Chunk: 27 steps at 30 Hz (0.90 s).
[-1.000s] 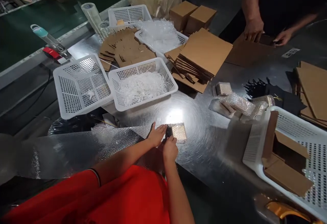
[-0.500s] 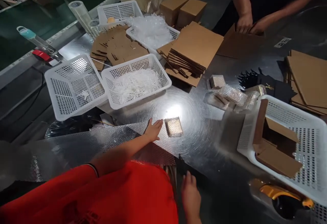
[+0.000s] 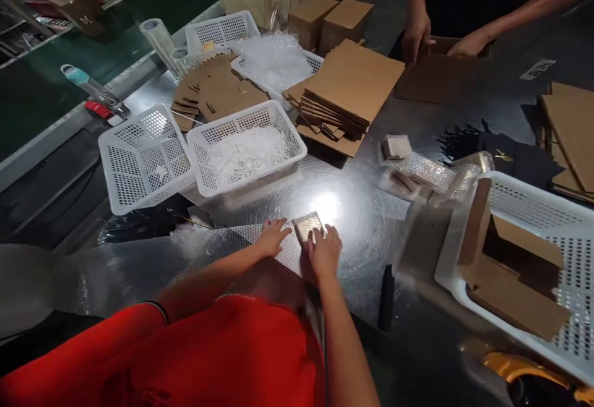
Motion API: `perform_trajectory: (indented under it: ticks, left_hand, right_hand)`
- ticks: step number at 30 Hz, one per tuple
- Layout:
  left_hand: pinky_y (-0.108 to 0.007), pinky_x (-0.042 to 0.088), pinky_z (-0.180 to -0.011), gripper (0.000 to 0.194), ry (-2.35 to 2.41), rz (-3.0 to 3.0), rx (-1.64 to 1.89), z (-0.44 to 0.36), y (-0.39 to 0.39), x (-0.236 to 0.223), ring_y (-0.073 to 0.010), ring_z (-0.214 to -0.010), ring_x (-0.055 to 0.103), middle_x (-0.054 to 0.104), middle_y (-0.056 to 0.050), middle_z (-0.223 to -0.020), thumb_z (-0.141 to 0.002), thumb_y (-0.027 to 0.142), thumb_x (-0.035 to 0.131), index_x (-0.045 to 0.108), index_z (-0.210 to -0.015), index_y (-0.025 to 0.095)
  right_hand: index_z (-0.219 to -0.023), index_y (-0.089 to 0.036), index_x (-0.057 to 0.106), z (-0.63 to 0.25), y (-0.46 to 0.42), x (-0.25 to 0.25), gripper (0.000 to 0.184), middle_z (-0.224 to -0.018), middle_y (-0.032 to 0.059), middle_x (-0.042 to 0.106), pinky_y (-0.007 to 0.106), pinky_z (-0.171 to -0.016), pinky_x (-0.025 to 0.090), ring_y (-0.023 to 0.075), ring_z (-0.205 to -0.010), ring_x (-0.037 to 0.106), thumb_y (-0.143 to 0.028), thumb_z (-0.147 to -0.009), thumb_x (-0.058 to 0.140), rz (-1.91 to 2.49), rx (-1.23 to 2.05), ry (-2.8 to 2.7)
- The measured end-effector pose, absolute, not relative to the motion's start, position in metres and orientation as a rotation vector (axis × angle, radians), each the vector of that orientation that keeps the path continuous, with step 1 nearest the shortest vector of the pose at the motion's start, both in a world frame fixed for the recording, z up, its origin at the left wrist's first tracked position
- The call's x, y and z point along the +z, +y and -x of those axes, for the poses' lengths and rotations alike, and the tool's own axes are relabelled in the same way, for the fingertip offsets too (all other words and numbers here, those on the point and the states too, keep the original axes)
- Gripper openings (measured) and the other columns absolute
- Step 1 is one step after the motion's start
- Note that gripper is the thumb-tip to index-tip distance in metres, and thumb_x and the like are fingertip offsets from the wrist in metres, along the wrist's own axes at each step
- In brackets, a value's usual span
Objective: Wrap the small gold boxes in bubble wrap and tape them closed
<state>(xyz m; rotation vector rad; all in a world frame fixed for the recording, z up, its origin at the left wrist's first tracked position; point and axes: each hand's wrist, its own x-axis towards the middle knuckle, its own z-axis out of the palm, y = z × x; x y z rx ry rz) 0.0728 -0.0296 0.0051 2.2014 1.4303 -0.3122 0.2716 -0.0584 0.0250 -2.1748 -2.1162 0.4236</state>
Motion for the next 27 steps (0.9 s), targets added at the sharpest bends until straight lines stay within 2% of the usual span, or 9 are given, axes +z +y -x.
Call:
perform_trajectory:
  ticks: [3,5,7,11,14,16,19,22,27]
  left_hand:
    - [-0.047,0.039,-0.106,0.034,1.513,-2.162,-0.327,-0.055,-0.032,0.007,-0.0285,-0.126,0.052,0.061,-0.012,-0.134,-0.088,0.012,0.055,0.067,-0.119,0.021]
    - [-0.042,0.041,-0.101,0.032,1.582,-2.081,-0.321,-0.039,-0.032,0.007,-0.0247,-0.116,0.057,0.069,-0.009,-0.117,-0.092,0.010,0.046,0.071,-0.109,0.021]
    - [-0.038,0.040,-0.101,0.030,1.665,-1.997,-0.304,-0.016,-0.030,0.010,-0.0225,-0.113,0.059,0.070,-0.007,-0.110,-0.093,0.013,0.047,0.073,-0.103,0.024]
    - [-0.039,0.042,-0.097,0.029,1.937,-1.835,-0.341,0.051,-0.027,0.030,-0.0265,-0.110,0.058,0.070,-0.011,-0.108,-0.089,0.011,0.047,0.074,-0.098,0.019]
    - [-0.052,0.038,-0.106,0.038,2.318,-1.708,-0.196,0.077,-0.033,0.049,-0.0345,-0.128,0.047,0.061,-0.016,-0.131,-0.087,0.007,0.046,0.072,-0.111,0.018]
    - [-0.054,0.037,-0.110,0.041,2.409,-1.553,0.091,0.055,-0.041,0.053,-0.0347,-0.133,0.043,0.057,-0.015,-0.138,-0.084,0.005,0.047,0.070,-0.115,0.017]
    - [-0.044,0.043,-0.111,0.040,1.897,-1.129,0.424,-0.035,-0.050,0.039,-0.0255,-0.124,0.056,0.065,-0.011,-0.128,-0.083,0.006,0.047,0.068,-0.115,0.017]
    - [-0.033,0.058,-0.087,0.037,1.793,-0.877,0.367,-0.128,-0.051,0.014,-0.0192,-0.099,0.069,0.075,-0.008,-0.106,-0.083,0.011,0.051,0.066,-0.116,0.018]
    - [-0.034,0.060,-0.074,0.032,1.814,-0.549,0.365,-0.174,-0.038,-0.003,-0.0189,-0.085,0.073,0.077,-0.011,-0.098,-0.090,0.018,0.044,0.066,-0.114,0.017]
  right_hand:
    - [-0.111,-0.020,0.068,-0.255,-0.033,0.028,0.023,-0.129,0.0127,0.055,0.033,-0.089,0.041,0.0242,-0.112,0.054,-0.026,-0.089,0.065,2.171,0.593,-2.274]
    - [-0.113,-0.020,0.067,-0.255,-0.028,0.027,0.027,-0.132,0.0127,0.053,0.031,-0.085,0.042,0.0235,-0.109,0.055,-0.028,-0.087,0.069,2.194,0.627,-2.298]
    - [-0.114,-0.021,0.067,-0.258,-0.029,0.027,0.028,-0.135,0.0125,0.051,0.030,-0.084,0.041,0.0242,-0.110,0.055,-0.029,-0.087,0.070,2.184,0.613,-2.320]
    - [-0.115,-0.023,0.067,-0.263,-0.032,0.030,0.027,-0.134,0.0124,0.052,0.030,-0.081,0.041,0.0240,-0.109,0.055,-0.028,-0.088,0.068,2.156,0.603,-2.346]
    - [-0.114,-0.023,0.068,-0.263,-0.029,0.033,0.026,-0.134,0.0129,0.052,0.030,-0.081,0.042,0.0246,-0.110,0.055,-0.028,-0.088,0.068,2.137,0.645,-2.348]
    - [-0.115,-0.022,0.068,-0.265,-0.024,0.036,0.028,-0.135,0.0131,0.051,0.030,-0.081,0.042,0.0261,-0.112,0.055,-0.030,-0.088,0.068,2.145,0.702,-2.341]
    - [-0.114,-0.024,0.070,-0.273,-0.016,0.039,0.024,-0.134,0.0118,0.051,0.030,-0.080,0.042,0.0252,-0.110,0.056,-0.028,-0.091,0.064,2.123,0.838,-2.339]
    - [-0.113,-0.025,0.072,-0.283,-0.010,0.038,0.029,-0.133,0.0095,0.051,0.027,-0.081,0.043,0.0198,-0.103,0.058,-0.016,-0.090,0.058,2.033,0.954,-2.348]
    - [-0.115,-0.028,0.072,-0.293,-0.008,0.032,0.040,-0.133,0.0080,0.050,0.026,-0.081,0.043,0.0172,-0.098,0.059,-0.008,-0.083,0.059,1.961,0.985,-2.340]
